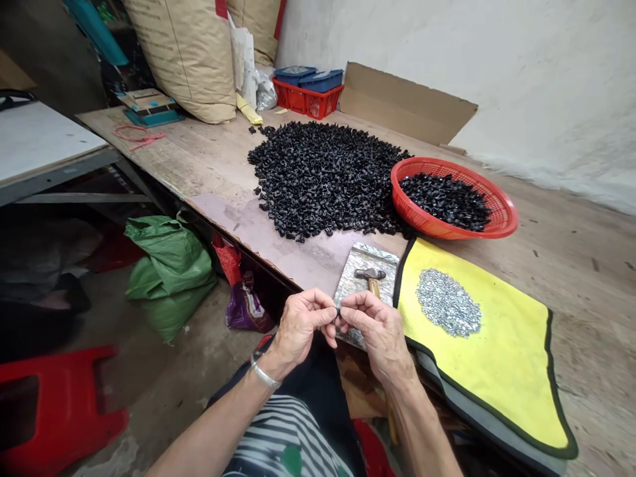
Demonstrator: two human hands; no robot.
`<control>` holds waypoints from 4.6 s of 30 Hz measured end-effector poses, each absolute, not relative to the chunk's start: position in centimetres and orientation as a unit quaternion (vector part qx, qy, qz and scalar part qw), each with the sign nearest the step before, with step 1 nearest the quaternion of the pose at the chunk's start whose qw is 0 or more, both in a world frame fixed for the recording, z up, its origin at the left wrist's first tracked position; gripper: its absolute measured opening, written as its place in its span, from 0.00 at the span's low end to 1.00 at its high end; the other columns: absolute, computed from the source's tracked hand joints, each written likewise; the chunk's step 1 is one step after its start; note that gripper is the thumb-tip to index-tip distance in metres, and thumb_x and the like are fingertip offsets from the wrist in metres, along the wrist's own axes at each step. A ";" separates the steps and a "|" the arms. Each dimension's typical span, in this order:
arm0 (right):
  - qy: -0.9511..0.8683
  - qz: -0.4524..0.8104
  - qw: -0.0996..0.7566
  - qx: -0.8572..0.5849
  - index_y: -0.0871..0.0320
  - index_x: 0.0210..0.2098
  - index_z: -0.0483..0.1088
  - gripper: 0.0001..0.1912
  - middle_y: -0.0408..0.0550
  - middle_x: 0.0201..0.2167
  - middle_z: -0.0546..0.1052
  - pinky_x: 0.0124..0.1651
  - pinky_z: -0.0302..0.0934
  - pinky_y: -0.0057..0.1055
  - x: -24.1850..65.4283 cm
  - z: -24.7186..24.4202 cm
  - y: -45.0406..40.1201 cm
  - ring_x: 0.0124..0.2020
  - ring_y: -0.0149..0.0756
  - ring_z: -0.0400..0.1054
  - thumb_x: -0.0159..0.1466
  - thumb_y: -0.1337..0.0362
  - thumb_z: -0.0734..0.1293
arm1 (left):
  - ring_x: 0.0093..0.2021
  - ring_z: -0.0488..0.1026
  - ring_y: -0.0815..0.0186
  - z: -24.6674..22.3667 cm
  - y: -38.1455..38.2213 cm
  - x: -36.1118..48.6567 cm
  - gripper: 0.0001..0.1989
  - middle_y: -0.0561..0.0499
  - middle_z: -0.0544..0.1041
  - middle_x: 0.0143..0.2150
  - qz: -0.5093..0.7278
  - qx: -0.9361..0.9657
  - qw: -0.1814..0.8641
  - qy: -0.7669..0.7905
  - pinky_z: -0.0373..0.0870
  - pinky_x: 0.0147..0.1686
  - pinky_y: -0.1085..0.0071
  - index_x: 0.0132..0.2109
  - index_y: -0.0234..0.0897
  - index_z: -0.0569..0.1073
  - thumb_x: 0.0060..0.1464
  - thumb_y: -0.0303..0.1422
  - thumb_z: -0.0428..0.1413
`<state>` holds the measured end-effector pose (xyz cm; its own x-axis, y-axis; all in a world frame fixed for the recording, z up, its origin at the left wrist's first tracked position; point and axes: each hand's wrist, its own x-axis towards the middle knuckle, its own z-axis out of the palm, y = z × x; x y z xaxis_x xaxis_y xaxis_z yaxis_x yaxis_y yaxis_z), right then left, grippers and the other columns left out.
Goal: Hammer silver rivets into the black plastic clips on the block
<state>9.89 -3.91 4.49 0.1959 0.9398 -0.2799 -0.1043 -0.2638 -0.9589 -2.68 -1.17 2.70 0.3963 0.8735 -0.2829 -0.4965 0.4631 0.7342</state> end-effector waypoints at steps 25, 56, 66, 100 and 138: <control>-0.379 0.425 0.537 -0.622 0.58 0.26 0.74 0.06 0.44 0.27 0.75 0.33 0.63 0.30 9.3 3.4 -3.9 0.27 0.31 0.67 0.47 0.65 0.72 | 0.13 0.65 0.73 2.8 -1.0 -2.3 0.11 0.55 0.69 0.16 0.449 0.240 0.784 0.354 0.67 0.13 0.75 0.25 0.31 0.68 0.37 0.33 0.62; -0.695 0.068 0.240 -0.675 0.57 0.32 0.71 0.09 0.45 0.28 0.72 0.32 0.57 0.28 8.7 2.5 -5.3 0.28 0.31 0.66 0.62 0.65 0.59 | 0.14 0.65 0.73 1.4 3.1 -2.9 0.15 0.56 0.69 0.17 0.502 0.218 0.773 0.320 0.68 0.13 0.74 0.28 0.34 0.65 0.37 0.34 0.63; -0.721 -0.065 0.100 -0.683 0.59 0.23 0.67 0.12 0.45 0.22 0.70 0.26 0.47 0.28 8.0 2.2 -4.4 0.23 0.30 0.63 0.60 0.69 0.58 | 0.17 0.69 0.70 0.5 1.3 -4.4 0.14 0.53 0.71 0.20 0.493 0.241 0.768 0.332 0.71 0.17 0.72 0.28 0.32 0.65 0.40 0.34 0.62; -0.620 0.269 0.418 -0.607 0.57 0.25 0.65 0.07 0.45 0.29 0.70 0.38 0.59 0.31 9.3 4.1 -3.1 0.34 0.34 0.65 0.59 0.64 0.61 | 0.16 0.67 0.71 2.6 -1.2 -2.7 0.10 0.54 0.70 0.18 0.497 0.218 0.757 0.364 0.69 0.14 0.74 0.29 0.31 0.68 0.38 0.30 0.61; -0.291 0.475 0.575 -0.599 0.61 0.19 0.70 0.06 0.41 0.14 0.71 0.19 0.62 0.29 9.4 4.5 -3.0 0.14 0.30 0.64 0.44 0.68 0.72 | 0.13 0.68 0.69 2.2 -0.2 -1.1 0.08 0.52 0.72 0.16 0.458 0.292 0.769 0.337 0.68 0.12 0.74 0.26 0.31 0.70 0.37 0.29 0.61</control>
